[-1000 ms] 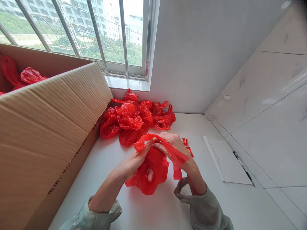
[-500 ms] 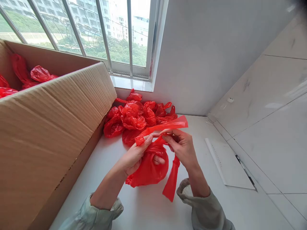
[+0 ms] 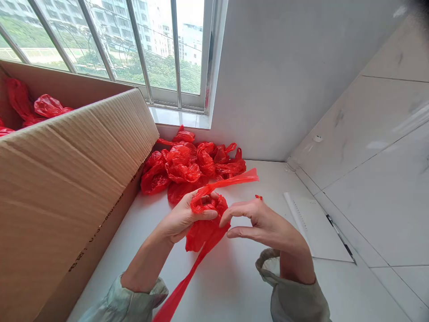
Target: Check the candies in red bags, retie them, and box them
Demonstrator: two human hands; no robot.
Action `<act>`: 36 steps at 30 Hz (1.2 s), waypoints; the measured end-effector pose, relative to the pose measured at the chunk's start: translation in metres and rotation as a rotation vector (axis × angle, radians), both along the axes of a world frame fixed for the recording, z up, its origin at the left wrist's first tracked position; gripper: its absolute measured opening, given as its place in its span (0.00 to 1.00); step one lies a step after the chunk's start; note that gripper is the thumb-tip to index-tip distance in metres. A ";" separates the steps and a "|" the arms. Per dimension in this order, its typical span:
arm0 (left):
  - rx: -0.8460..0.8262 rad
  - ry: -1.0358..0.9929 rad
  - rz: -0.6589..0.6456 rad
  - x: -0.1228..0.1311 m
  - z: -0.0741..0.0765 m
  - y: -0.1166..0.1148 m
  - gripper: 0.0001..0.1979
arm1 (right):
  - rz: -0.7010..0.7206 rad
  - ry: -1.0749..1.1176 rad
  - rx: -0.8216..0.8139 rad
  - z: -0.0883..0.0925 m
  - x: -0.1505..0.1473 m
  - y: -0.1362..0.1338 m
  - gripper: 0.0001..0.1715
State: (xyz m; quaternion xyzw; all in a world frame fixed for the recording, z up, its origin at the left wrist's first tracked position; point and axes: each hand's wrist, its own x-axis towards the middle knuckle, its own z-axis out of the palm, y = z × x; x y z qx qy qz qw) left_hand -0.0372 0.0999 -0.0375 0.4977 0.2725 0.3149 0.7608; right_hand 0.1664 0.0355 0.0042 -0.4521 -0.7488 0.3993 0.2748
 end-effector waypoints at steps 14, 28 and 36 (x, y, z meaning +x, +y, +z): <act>0.468 0.286 0.022 -0.002 0.012 -0.012 0.14 | -0.010 0.271 -0.095 -0.033 -0.015 0.038 0.13; 1.348 0.633 0.352 0.004 -0.017 0.000 0.18 | -0.243 0.055 0.055 -0.032 -0.027 0.033 0.08; 1.246 0.669 0.363 0.000 -0.017 0.005 0.10 | -0.176 0.108 0.021 -0.033 -0.028 0.033 0.18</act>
